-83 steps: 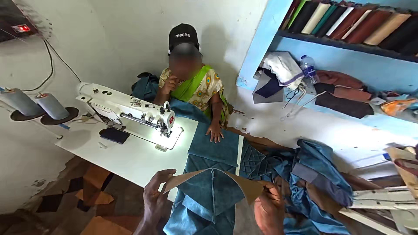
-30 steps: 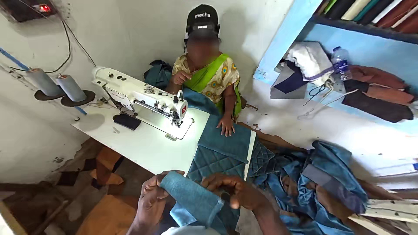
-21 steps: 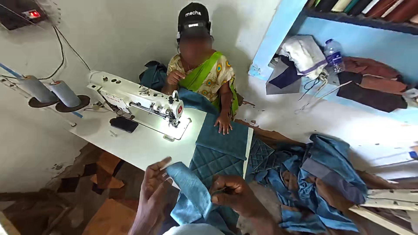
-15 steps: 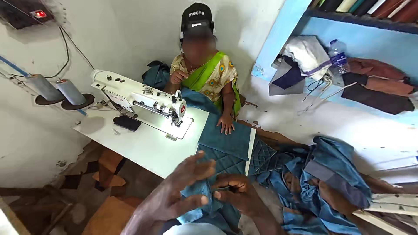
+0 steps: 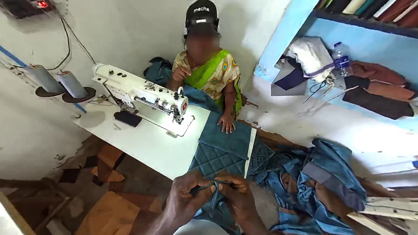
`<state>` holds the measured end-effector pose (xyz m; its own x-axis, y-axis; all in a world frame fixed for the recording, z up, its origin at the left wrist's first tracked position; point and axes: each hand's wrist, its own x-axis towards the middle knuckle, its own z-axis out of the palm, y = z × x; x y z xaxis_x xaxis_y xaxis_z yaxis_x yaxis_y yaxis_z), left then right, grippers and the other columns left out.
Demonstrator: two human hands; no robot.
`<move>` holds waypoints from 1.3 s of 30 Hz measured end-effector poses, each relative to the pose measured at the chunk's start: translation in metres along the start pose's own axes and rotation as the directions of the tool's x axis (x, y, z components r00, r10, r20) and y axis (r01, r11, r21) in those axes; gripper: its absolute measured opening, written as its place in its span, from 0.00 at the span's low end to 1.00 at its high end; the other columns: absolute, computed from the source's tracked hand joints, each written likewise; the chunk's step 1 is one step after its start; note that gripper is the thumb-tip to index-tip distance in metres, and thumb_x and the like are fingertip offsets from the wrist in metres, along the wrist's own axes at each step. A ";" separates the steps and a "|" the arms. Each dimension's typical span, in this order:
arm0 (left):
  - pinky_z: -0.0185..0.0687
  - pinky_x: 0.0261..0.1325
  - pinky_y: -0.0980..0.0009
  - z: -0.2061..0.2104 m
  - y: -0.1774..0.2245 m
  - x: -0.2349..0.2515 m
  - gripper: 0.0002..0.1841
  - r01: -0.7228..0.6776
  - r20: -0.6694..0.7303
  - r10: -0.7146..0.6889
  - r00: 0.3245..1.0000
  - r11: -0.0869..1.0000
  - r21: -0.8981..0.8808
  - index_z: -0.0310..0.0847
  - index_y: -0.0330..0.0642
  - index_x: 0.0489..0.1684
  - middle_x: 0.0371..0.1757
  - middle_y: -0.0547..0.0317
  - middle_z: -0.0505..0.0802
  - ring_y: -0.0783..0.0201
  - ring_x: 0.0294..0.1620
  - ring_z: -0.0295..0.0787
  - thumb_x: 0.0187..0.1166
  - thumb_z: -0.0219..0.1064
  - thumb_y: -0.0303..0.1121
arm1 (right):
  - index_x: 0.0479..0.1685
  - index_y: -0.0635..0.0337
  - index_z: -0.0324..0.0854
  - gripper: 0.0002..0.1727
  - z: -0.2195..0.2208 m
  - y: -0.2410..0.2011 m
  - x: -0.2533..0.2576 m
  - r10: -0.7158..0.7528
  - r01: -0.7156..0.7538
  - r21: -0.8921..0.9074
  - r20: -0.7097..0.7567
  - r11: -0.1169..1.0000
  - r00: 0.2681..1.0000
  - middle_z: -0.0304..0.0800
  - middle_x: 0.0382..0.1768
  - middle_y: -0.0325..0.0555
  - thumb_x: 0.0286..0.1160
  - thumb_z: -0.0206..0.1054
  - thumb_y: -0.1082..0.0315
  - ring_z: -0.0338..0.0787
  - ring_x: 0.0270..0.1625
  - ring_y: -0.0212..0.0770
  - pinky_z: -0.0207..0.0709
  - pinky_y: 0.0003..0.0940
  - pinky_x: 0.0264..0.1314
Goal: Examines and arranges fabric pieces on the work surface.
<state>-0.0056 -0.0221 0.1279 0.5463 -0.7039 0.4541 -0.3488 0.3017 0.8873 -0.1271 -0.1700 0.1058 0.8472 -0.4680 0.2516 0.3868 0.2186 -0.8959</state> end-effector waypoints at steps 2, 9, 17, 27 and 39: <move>0.87 0.43 0.72 0.004 0.000 -0.003 0.04 -0.002 -0.049 0.002 0.999 1.000 0.000 0.89 0.37 0.39 0.35 0.57 0.92 0.69 0.37 0.88 0.77 0.73 0.29 | 0.50 0.55 0.93 0.09 0.006 0.003 -0.002 0.051 -0.048 0.098 -0.036 0.994 0.998 0.95 0.49 0.42 0.76 0.72 0.69 0.92 0.52 0.31 0.87 0.30 0.57; 0.88 0.51 0.67 0.011 -0.002 -0.007 0.03 -0.172 -0.109 0.210 0.972 0.943 0.283 0.87 0.44 0.37 0.38 0.57 0.92 0.64 0.45 0.90 0.77 0.73 0.32 | 0.51 0.52 0.93 0.10 0.020 0.009 -0.004 0.152 -0.128 0.309 -0.054 0.943 0.987 0.95 0.49 0.42 0.75 0.72 0.70 0.93 0.50 0.32 0.88 0.29 0.54; 0.92 0.55 0.66 -0.005 -0.007 0.004 0.18 0.166 0.088 -0.187 0.978 0.966 0.197 0.86 0.42 0.60 0.49 0.62 0.94 0.69 0.49 0.92 0.80 0.73 0.43 | 0.47 0.59 0.91 0.07 0.009 -0.001 0.005 0.211 -0.177 0.143 -0.272 0.974 0.939 0.94 0.42 0.43 0.73 0.72 0.73 0.92 0.42 0.33 0.89 0.32 0.47; 0.86 0.64 0.48 0.027 -0.022 0.177 0.17 -0.008 0.197 -0.097 0.976 0.882 0.471 0.85 0.42 0.63 0.56 0.52 0.93 0.56 0.57 0.91 0.82 0.70 0.41 | 0.49 0.60 0.89 0.09 -0.119 -0.108 0.106 -0.229 -0.084 -0.760 -0.297 0.645 0.927 0.93 0.43 0.44 0.74 0.74 0.67 0.91 0.45 0.37 0.88 0.44 0.52; 0.59 0.89 0.42 0.018 -0.182 -0.034 0.40 0.431 -0.181 -0.398 0.899 0.741 0.514 0.64 0.41 0.88 0.91 0.43 0.65 0.44 0.92 0.57 0.77 0.71 0.51 | 0.80 0.61 0.70 0.33 -0.195 0.048 0.032 0.076 -0.512 -0.639 -0.581 0.574 0.810 0.84 0.70 0.57 0.81 0.68 0.51 0.87 0.67 0.52 0.83 0.55 0.68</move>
<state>0.0253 -0.0649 -0.0503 0.7677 -0.6370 0.0700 -0.4147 -0.4104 0.8122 -0.1524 -0.3418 -0.0005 0.5045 -0.8600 -0.0772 -0.4444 -0.1820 -0.8771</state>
